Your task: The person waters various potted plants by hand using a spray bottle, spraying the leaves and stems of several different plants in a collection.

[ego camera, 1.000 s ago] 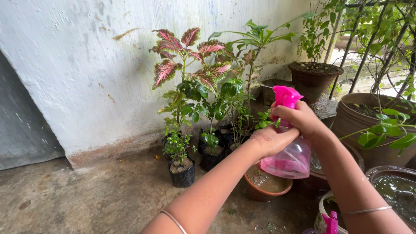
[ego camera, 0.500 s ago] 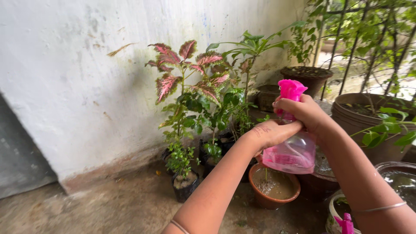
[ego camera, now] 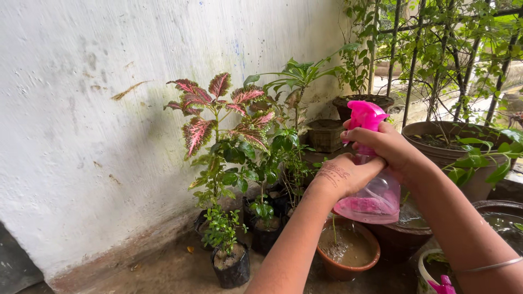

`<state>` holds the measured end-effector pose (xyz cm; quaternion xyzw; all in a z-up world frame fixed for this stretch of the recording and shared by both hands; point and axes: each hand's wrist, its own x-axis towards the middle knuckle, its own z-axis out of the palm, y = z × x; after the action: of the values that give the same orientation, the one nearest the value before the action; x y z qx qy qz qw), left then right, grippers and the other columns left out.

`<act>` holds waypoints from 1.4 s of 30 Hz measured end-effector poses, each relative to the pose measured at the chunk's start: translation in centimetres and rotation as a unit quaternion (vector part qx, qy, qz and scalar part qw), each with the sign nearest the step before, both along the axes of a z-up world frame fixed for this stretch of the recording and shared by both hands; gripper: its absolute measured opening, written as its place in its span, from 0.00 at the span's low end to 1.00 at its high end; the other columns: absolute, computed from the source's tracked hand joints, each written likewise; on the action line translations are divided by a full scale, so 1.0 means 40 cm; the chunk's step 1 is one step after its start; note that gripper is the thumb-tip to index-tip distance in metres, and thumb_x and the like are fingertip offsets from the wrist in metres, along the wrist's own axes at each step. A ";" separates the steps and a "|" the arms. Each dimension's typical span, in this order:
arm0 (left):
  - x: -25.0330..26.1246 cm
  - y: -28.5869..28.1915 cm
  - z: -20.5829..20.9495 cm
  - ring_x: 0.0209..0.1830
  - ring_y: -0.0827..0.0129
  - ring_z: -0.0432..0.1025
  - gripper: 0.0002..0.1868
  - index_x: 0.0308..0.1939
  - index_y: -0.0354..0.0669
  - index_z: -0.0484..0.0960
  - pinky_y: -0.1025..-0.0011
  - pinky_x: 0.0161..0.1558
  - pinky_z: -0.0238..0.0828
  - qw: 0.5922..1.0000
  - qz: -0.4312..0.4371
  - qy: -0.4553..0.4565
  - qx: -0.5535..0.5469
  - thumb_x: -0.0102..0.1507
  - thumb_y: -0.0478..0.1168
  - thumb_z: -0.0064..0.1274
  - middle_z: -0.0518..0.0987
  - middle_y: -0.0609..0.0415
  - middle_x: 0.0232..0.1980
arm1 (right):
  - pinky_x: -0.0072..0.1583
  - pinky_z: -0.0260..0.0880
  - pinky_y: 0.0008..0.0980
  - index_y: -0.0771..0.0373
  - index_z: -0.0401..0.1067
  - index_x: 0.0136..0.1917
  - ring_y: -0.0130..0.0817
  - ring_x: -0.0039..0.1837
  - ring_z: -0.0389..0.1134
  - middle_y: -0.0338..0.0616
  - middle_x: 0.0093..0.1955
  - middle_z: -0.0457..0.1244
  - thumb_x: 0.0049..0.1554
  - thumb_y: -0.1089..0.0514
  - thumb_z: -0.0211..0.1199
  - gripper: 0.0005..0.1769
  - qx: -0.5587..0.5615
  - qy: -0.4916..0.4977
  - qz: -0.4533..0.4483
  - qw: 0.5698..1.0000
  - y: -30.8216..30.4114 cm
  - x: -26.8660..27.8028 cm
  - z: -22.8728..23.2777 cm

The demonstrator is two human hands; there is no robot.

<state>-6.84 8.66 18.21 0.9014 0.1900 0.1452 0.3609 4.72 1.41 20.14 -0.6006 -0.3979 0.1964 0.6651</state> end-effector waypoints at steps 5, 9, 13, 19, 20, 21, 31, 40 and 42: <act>-0.019 0.011 0.008 0.58 0.48 0.77 0.47 0.58 0.44 0.84 0.58 0.59 0.71 1.000 0.020 0.006 -0.002 0.50 0.75 0.43 0.81 0.38 0.58 | 0.45 0.71 0.32 0.59 0.72 0.55 0.27 0.44 0.67 0.38 0.44 0.66 0.49 0.56 0.67 0.20 0.019 0.018 0.022 0.999 0.014 -0.018 0.003; -0.037 0.029 0.018 0.55 0.51 0.79 0.47 0.55 0.45 0.85 0.60 0.57 0.73 0.999 0.020 0.015 -0.024 0.47 0.74 0.45 0.84 0.40 0.55 | 0.46 0.71 0.32 0.64 0.72 0.56 0.29 0.44 0.68 0.41 0.45 0.67 0.51 0.56 0.66 0.20 0.028 0.003 0.006 1.000 0.030 -0.023 -0.002; -0.054 0.063 0.030 0.54 0.51 0.80 0.47 0.54 0.41 0.86 0.61 0.57 0.73 1.000 0.004 -0.021 -0.005 0.47 0.74 0.46 0.85 0.40 0.54 | 0.46 0.69 0.33 0.57 0.72 0.59 0.27 0.46 0.65 0.37 0.47 0.66 0.50 0.57 0.67 0.21 0.029 0.005 -0.002 1.000 0.046 -0.046 0.021; -0.088 0.075 0.045 0.52 0.50 0.79 0.45 0.53 0.44 0.87 0.60 0.56 0.72 0.998 -0.005 -0.056 -0.032 0.48 0.74 0.45 0.85 0.41 0.52 | 0.48 0.73 0.36 0.61 0.71 0.56 0.32 0.47 0.70 0.43 0.47 0.69 0.50 0.57 0.65 0.20 0.010 0.018 0.033 0.999 0.062 -0.070 0.057; -0.094 0.075 0.049 0.51 0.50 0.79 0.45 0.53 0.44 0.87 0.60 0.56 0.72 0.997 -0.002 -0.065 -0.045 0.47 0.73 0.46 0.85 0.41 0.53 | 0.48 0.73 0.37 0.62 0.71 0.57 0.34 0.47 0.70 0.44 0.47 0.68 0.51 0.57 0.66 0.20 0.006 0.018 0.029 0.999 0.068 -0.072 0.061; -0.102 0.074 0.051 0.51 0.50 0.79 0.45 0.53 0.45 0.86 0.59 0.55 0.72 0.996 0.000 -0.072 -0.057 0.47 0.73 0.47 0.84 0.41 0.53 | 0.48 0.73 0.38 0.63 0.71 0.57 0.35 0.47 0.69 0.45 0.47 0.67 0.52 0.56 0.66 0.20 0.002 0.019 0.023 1.000 0.072 -0.075 0.062; -0.173 0.105 0.102 0.48 0.54 0.82 0.40 0.44 0.42 0.88 0.62 0.54 0.75 0.983 0.056 -0.127 -0.122 0.45 0.72 0.55 0.87 0.42 0.47 | 0.48 0.73 0.33 0.58 0.72 0.56 0.27 0.46 0.68 0.39 0.48 0.69 0.49 0.55 0.66 0.21 0.005 -0.009 -0.016 1.000 0.132 -0.119 0.127; -0.171 0.128 0.100 0.48 0.52 0.82 0.39 0.40 0.41 0.88 0.61 0.55 0.74 0.981 0.056 -0.149 -0.115 0.46 0.72 0.55 0.86 0.40 0.45 | 0.46 0.67 0.30 0.57 0.74 0.55 0.26 0.45 0.65 0.35 0.43 0.65 0.47 0.54 0.68 0.21 -0.019 -0.087 -0.071 0.994 0.142 -0.144 0.162; -0.172 0.130 0.102 0.48 0.52 0.82 0.40 0.40 0.40 0.87 0.61 0.55 0.74 0.981 0.048 -0.154 -0.105 0.46 0.73 0.55 0.86 0.40 0.45 | 0.46 0.68 0.30 0.57 0.74 0.55 0.24 0.44 0.66 0.35 0.43 0.65 0.47 0.53 0.69 0.21 -0.001 -0.100 -0.068 0.993 0.136 -0.162 0.170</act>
<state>-13.71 13.85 22.30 0.8154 0.1896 0.2783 0.4708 -1.75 6.86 26.92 -0.6438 -0.4201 0.0905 0.6331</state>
